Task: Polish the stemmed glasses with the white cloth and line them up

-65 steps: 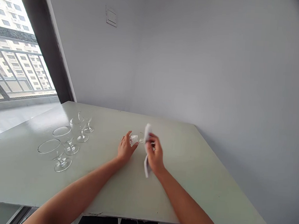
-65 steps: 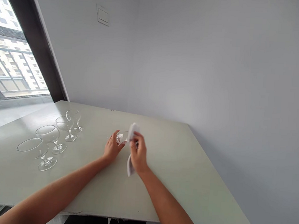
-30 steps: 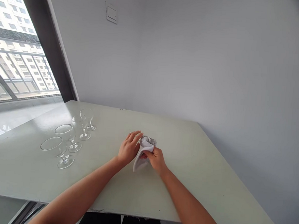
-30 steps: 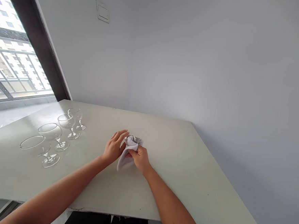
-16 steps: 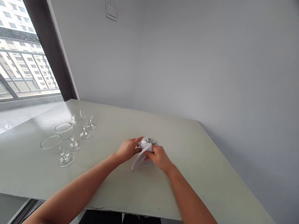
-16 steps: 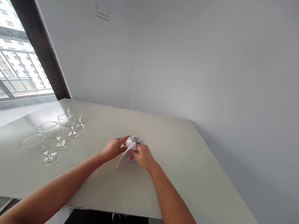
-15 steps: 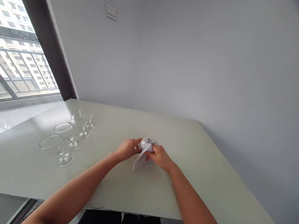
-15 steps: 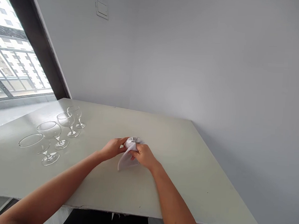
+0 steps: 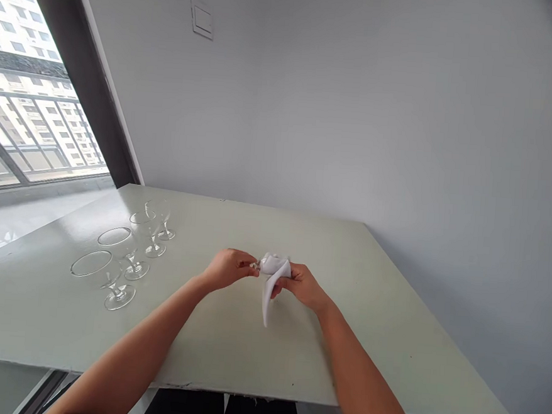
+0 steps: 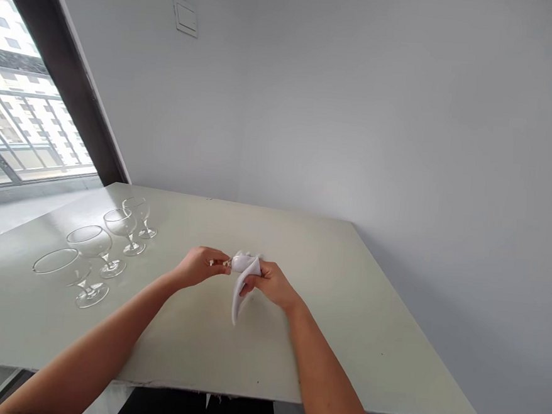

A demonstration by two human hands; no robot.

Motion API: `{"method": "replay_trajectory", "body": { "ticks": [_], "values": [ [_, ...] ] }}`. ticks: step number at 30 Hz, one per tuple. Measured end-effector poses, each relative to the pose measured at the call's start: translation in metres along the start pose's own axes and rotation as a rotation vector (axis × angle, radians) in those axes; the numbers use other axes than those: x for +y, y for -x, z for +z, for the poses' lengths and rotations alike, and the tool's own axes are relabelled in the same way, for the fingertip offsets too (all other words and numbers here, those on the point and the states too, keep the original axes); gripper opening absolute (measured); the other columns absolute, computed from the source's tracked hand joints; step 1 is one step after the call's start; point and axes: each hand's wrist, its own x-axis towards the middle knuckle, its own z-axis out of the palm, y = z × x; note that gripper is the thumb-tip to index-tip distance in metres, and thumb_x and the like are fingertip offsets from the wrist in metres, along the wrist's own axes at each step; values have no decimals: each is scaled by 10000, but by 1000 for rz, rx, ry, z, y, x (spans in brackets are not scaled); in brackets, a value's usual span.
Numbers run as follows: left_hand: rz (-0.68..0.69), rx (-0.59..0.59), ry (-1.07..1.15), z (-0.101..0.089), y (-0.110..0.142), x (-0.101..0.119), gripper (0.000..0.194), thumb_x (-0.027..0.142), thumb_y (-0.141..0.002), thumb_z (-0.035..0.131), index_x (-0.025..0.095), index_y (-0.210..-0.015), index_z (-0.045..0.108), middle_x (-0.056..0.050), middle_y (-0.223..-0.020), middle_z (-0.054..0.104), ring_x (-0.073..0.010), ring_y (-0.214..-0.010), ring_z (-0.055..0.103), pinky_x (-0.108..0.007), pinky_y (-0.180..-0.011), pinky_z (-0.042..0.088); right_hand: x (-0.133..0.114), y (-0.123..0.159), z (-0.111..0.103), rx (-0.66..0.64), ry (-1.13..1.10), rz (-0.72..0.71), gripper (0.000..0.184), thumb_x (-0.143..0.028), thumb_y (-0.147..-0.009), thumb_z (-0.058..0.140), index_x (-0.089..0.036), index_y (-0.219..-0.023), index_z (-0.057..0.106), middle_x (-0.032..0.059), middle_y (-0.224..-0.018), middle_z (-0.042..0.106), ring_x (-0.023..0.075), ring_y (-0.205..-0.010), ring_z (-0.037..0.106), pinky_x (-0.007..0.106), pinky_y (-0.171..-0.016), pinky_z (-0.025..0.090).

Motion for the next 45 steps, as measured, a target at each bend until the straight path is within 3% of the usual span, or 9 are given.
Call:
{"method": "replay_trajectory", "body": {
  "ticks": [3, 10, 13, 18, 23, 27, 33, 38, 45],
  "values": [
    [-29, -224, 123, -3, 2, 2, 384, 510, -817, 464, 219, -690, 679, -9, -616, 613, -137, -565, 534, -257, -547, 408, -3, 2, -5, -75, 35, 27, 242, -402, -707, 678, -162, -732, 680, 16, -636, 672, 196, -637, 651, 359, -676, 508],
    [233, 463, -487, 11, 4, 23, 235, 225, -844, 521, 280, -1040, 638, -37, -870, 686, -210, -957, 559, -473, -1026, 249, 20, -13, 5, 260, -290, -23, 236, -405, -711, 692, -182, -782, 664, 4, -668, 670, 140, -523, 605, 291, -549, 506],
    [243, 424, -480, 6, 4, 18, 187, 265, -840, 540, 294, -982, 659, -7, -758, 678, -184, -856, 578, -457, -1015, 263, 17, -10, 6, 177, -255, -16, 214, -390, -716, 691, -187, -777, 666, 3, -664, 670, 152, -555, 622, 301, -575, 508],
    [118, 8, -207, 1, 4, 5, 249, 392, -861, 464, 294, -898, 690, 18, -731, 667, -148, -703, 583, -300, -745, 440, 3, -2, 1, 0, -13, 63, 194, -355, -719, 688, -171, -779, 679, 13, -637, 680, 191, -621, 653, 348, -687, 497],
    [167, 345, -513, 15, 5, 15, 268, 218, -835, 530, 270, -1082, 620, -42, -903, 681, -248, -1007, 548, -541, -1017, 231, 23, -14, 11, 307, -311, 52, 249, -407, -676, 724, -179, -758, 666, -9, -625, 660, 130, -487, 591, 284, -544, 485],
    [283, 407, -651, 14, 3, 14, 192, 229, -837, 544, 249, -1006, 631, -27, -792, 669, -203, -874, 583, -551, -1063, 124, 35, -18, 18, 255, -467, 77, 283, -452, -696, 697, -190, -789, 652, -4, -654, 657, 124, -510, 591, 262, -498, 485],
    [324, 211, -529, 0, 3, -3, 227, 388, -872, 477, 247, -919, 647, 16, -647, 615, -130, -632, 552, -404, -982, 293, 23, -8, 9, -22, -39, 77, 230, -376, -713, 692, -175, -825, 687, 24, -787, 674, 186, -763, 635, 310, -664, 493],
    [115, -40, -297, -7, 6, 4, 362, 488, -858, 423, 234, -686, 615, 19, -540, 515, -128, -546, 469, -244, -564, 315, 16, -7, -2, -13, 424, -70, 168, -341, -781, 624, -240, -884, 711, 7, -912, 695, 209, -918, 615, 345, -823, 449],
    [-180, -59, -145, -14, 3, 1, 339, 500, -836, 407, 246, -733, 608, 24, -542, 460, -115, -494, 407, -235, -484, 224, 12, -7, -31, 361, 929, -296, 267, -207, -811, 530, -275, -1026, 674, 9, -999, 705, 219, -921, 613, 384, -856, 405]
  ]
}}
